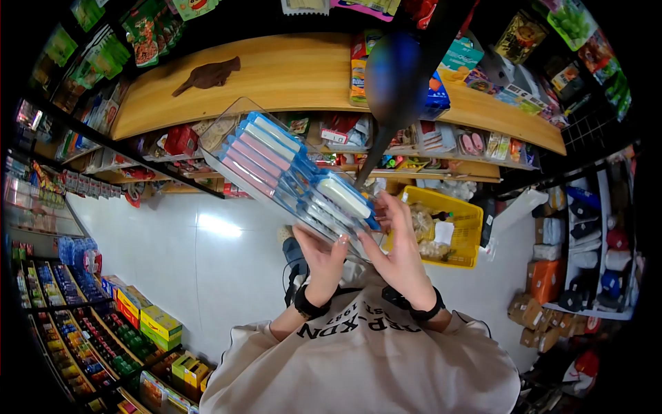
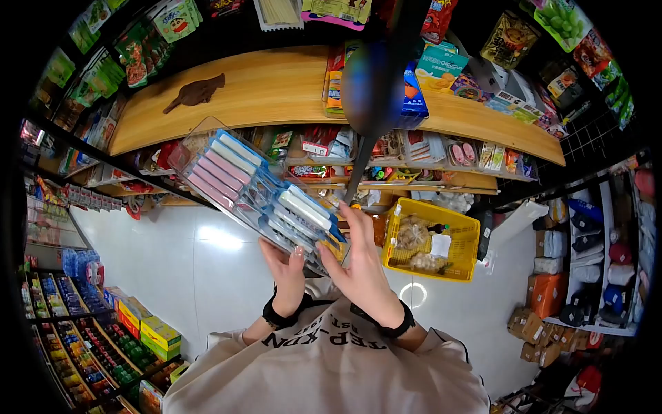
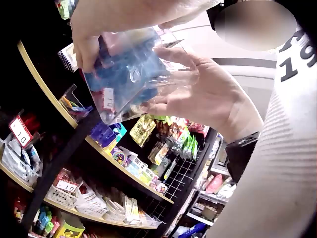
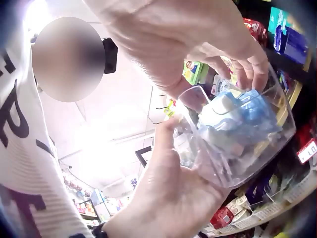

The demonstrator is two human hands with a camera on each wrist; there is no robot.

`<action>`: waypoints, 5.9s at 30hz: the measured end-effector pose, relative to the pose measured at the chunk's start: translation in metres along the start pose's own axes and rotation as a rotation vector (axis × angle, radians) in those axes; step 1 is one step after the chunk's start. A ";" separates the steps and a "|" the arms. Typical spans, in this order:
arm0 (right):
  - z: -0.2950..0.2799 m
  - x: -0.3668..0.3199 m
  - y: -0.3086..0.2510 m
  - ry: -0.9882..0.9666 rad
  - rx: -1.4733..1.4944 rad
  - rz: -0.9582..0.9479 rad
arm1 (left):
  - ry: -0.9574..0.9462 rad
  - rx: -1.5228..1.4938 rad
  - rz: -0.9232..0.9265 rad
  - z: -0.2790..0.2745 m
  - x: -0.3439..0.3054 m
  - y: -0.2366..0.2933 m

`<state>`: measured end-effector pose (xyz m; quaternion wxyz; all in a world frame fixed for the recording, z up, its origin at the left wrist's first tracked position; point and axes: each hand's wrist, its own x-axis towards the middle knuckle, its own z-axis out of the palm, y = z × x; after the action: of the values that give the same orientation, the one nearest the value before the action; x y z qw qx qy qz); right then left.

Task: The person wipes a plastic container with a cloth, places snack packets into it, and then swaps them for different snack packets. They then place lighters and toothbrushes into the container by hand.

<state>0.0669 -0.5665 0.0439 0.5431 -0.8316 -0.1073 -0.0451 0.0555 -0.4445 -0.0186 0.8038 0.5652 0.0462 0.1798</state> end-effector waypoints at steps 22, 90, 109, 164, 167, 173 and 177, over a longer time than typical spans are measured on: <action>0.028 0.047 -0.014 -0.448 -0.260 -0.132 | -0.146 0.018 -0.204 -0.051 0.045 0.007; 0.179 0.097 -0.070 0.077 0.791 0.203 | -0.208 -0.052 -0.291 -0.177 0.199 0.047; 0.126 0.108 -0.027 0.433 0.976 0.234 | -0.192 -0.064 -0.256 -0.205 0.213 0.034; 0.239 0.197 -0.041 -0.292 0.067 -0.042 | -0.392 0.149 -0.297 -0.215 0.188 0.044; 0.239 0.196 -0.031 -0.263 0.222 0.052 | -0.414 0.268 -0.314 -0.214 0.185 0.045; 0.243 0.188 -0.023 -0.220 -0.090 0.037 | -0.449 0.324 -0.334 -0.207 0.178 0.050; 0.257 0.183 -0.025 -0.020 0.431 0.026 | -0.466 0.332 -0.287 -0.202 0.178 0.051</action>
<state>0.2288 -0.2984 -0.0035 0.7079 -0.6979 -0.1090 -0.0056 0.1525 -0.1880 -0.0203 0.7068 0.7022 -0.0311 -0.0798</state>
